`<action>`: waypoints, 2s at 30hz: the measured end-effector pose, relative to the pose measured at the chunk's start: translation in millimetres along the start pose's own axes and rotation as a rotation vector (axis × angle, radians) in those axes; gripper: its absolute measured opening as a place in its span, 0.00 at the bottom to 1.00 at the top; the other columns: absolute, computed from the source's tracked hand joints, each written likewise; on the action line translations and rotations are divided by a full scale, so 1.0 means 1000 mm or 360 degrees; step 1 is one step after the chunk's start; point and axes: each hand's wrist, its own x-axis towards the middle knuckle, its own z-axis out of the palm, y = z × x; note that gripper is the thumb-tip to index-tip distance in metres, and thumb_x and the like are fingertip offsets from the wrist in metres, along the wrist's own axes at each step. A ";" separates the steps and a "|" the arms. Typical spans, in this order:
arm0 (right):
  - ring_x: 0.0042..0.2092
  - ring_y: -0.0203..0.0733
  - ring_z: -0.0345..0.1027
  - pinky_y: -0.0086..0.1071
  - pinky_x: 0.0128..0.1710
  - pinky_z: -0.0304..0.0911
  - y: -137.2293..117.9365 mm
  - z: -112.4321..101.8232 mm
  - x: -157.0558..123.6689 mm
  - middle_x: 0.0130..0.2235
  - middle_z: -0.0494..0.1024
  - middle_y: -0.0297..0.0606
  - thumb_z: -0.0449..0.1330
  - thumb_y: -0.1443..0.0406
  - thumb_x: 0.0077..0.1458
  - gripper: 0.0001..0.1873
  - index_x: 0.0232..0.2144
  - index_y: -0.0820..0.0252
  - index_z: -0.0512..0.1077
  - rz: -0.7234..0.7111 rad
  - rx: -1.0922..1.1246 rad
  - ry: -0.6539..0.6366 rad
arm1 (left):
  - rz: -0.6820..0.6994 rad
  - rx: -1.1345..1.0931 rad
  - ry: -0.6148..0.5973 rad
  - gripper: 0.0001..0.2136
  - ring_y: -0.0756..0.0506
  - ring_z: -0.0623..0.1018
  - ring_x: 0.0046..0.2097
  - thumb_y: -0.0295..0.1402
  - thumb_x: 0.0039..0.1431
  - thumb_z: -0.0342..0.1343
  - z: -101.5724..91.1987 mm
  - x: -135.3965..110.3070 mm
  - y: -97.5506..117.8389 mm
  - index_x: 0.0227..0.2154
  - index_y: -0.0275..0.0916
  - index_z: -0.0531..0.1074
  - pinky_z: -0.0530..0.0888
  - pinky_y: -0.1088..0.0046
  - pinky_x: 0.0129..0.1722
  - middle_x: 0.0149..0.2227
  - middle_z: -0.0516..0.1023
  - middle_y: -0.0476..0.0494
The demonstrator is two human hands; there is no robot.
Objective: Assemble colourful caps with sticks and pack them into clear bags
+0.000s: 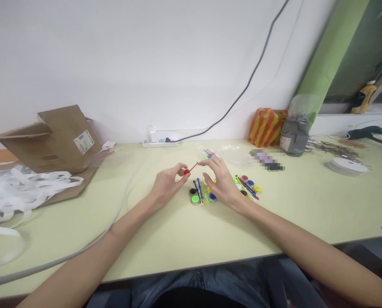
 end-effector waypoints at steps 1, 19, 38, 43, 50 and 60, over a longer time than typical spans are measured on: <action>0.54 0.51 0.65 0.50 0.57 0.60 0.001 0.000 0.000 0.50 0.75 0.43 0.53 0.76 0.59 0.20 0.51 0.55 0.70 0.0018 -0.0018 -0.0011 | -0.0039 0.0010 -0.0030 0.10 0.46 0.80 0.36 0.42 0.67 0.52 0.000 0.001 -0.004 0.44 0.45 0.73 0.73 0.70 0.38 0.36 0.82 0.50; 0.50 0.51 0.62 0.47 0.47 0.62 0.015 0.007 -0.005 0.44 0.74 0.44 0.57 0.69 0.64 0.10 0.39 0.56 0.80 0.0024 -0.0367 -0.0471 | 0.0563 -0.0184 -0.0467 0.08 0.45 0.78 0.45 0.37 0.66 0.55 -0.004 0.002 0.000 0.42 0.44 0.77 0.71 0.61 0.59 0.41 0.76 0.45; 0.54 0.49 0.59 0.43 0.53 0.53 0.011 0.005 0.000 0.47 0.75 0.42 0.62 0.68 0.62 0.09 0.38 0.53 0.82 0.0025 -0.0559 -0.0839 | 0.0525 -0.0102 -0.0632 0.09 0.46 0.78 0.44 0.39 0.67 0.54 0.001 0.003 -0.004 0.39 0.44 0.78 0.61 0.57 0.68 0.35 0.75 0.48; 0.53 0.48 0.58 0.42 0.53 0.52 0.010 0.007 0.002 0.46 0.74 0.42 0.60 0.72 0.62 0.12 0.39 0.53 0.82 -0.0010 -0.0589 -0.0885 | 0.0558 -0.0077 -0.0630 0.06 0.45 0.78 0.43 0.38 0.64 0.58 0.001 0.003 -0.005 0.39 0.45 0.78 0.62 0.57 0.67 0.34 0.74 0.49; 0.52 0.48 0.59 0.42 0.53 0.51 0.017 0.013 0.004 0.46 0.75 0.43 0.60 0.71 0.62 0.11 0.39 0.54 0.82 -0.0173 -0.0626 -0.0859 | 0.0514 -0.0014 -0.0559 0.04 0.45 0.77 0.42 0.34 0.64 0.56 0.003 0.003 -0.002 0.38 0.42 0.76 0.67 0.59 0.62 0.36 0.76 0.48; 0.53 0.49 0.59 0.44 0.54 0.52 0.022 0.014 0.011 0.47 0.76 0.43 0.60 0.70 0.63 0.09 0.34 0.57 0.81 -0.0432 -0.0574 -0.0716 | 0.0200 0.0002 -0.0343 0.04 0.45 0.78 0.38 0.34 0.62 0.55 0.003 0.002 -0.003 0.38 0.42 0.72 0.71 0.69 0.39 0.37 0.78 0.48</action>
